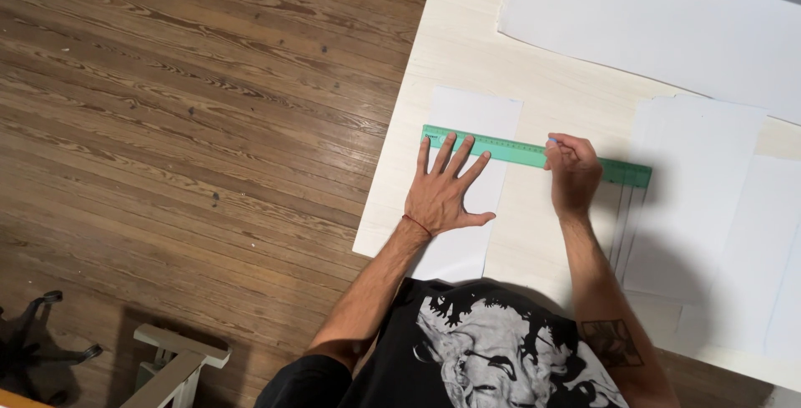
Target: Measuring and cutting paper sheets using a ruler and scissors
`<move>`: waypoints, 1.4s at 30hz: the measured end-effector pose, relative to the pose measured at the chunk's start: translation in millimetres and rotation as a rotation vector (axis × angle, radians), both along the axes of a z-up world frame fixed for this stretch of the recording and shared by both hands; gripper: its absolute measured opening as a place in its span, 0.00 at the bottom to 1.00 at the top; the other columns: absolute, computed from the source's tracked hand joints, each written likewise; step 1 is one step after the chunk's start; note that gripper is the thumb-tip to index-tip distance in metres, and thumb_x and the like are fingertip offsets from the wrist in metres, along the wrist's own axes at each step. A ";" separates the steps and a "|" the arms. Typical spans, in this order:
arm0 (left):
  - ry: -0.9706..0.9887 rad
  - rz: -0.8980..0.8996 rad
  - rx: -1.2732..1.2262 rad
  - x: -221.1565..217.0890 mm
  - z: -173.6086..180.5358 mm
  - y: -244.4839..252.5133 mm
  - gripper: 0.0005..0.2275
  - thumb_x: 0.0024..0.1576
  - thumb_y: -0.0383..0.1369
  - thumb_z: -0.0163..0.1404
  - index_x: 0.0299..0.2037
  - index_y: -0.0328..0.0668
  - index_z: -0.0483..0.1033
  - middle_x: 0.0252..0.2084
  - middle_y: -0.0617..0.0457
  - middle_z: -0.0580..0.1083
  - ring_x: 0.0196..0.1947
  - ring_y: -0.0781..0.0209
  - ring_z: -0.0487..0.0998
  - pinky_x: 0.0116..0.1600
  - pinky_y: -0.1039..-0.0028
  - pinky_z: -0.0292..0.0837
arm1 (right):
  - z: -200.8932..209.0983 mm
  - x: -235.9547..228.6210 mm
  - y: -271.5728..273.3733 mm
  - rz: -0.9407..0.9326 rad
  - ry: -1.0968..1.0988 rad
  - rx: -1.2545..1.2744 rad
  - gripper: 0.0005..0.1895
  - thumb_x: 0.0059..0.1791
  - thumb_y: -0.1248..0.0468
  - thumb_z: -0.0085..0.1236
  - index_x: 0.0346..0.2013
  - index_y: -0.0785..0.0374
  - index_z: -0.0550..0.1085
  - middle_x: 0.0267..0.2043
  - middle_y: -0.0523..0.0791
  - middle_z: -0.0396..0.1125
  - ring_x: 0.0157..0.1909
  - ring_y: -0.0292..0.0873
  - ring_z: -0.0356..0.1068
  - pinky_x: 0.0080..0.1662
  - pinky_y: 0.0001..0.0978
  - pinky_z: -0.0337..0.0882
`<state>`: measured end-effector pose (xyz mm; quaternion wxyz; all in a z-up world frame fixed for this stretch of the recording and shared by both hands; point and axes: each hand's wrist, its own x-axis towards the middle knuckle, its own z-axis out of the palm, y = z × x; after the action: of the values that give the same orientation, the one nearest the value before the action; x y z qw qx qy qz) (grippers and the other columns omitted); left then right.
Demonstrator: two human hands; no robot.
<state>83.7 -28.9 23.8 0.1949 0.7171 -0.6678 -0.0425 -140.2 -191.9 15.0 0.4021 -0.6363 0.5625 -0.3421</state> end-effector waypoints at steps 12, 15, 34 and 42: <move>-0.007 0.001 0.005 0.5 1.9 0.0 0.52 0.49 0.83 0.47 0.84 0.71 0.67 0.88 0.52 0.64 0.90 0.42 0.55 0.91 0.28 0.35 | 51.8 26.2 -9.2 0.080 -0.293 0.171 0.11 0.63 0.72 0.66 0.59 0.77 0.79 0.55 0.63 0.78 0.52 0.52 0.85 0.37 0.39 0.87; -0.005 -0.002 0.006 0.3 1.7 0.6 0.53 0.48 0.83 0.48 0.84 0.71 0.67 0.88 0.52 0.63 0.91 0.42 0.54 0.92 0.28 0.34 | 46.4 27.5 -10.6 0.123 -0.289 0.207 0.10 0.63 0.72 0.65 0.58 0.77 0.79 0.57 0.64 0.77 0.54 0.54 0.85 0.37 0.40 0.88; 0.005 0.015 0.006 -1.3 -1.7 2.9 0.53 0.49 0.83 0.46 0.85 0.73 0.65 0.88 0.53 0.63 0.91 0.43 0.55 0.92 0.28 0.34 | 41.6 74.2 -34.8 0.408 0.061 0.436 0.08 0.55 0.67 0.72 0.48 0.64 0.87 0.34 0.55 0.81 0.15 0.40 0.72 0.16 0.28 0.70; 0.005 0.005 0.016 1.4 1.1 1.2 0.52 0.49 0.82 0.46 0.84 0.72 0.65 0.88 0.54 0.63 0.91 0.43 0.55 0.92 0.28 0.36 | 45.4 81.1 -42.4 0.435 0.166 0.420 0.09 0.54 0.66 0.72 0.48 0.65 0.87 0.33 0.53 0.81 0.14 0.38 0.71 0.19 0.28 0.68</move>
<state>85.1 -27.8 25.0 0.1910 0.7201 -0.6653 -0.0490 -59.1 -234.3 60.4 0.5413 -0.6706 0.5022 -0.0714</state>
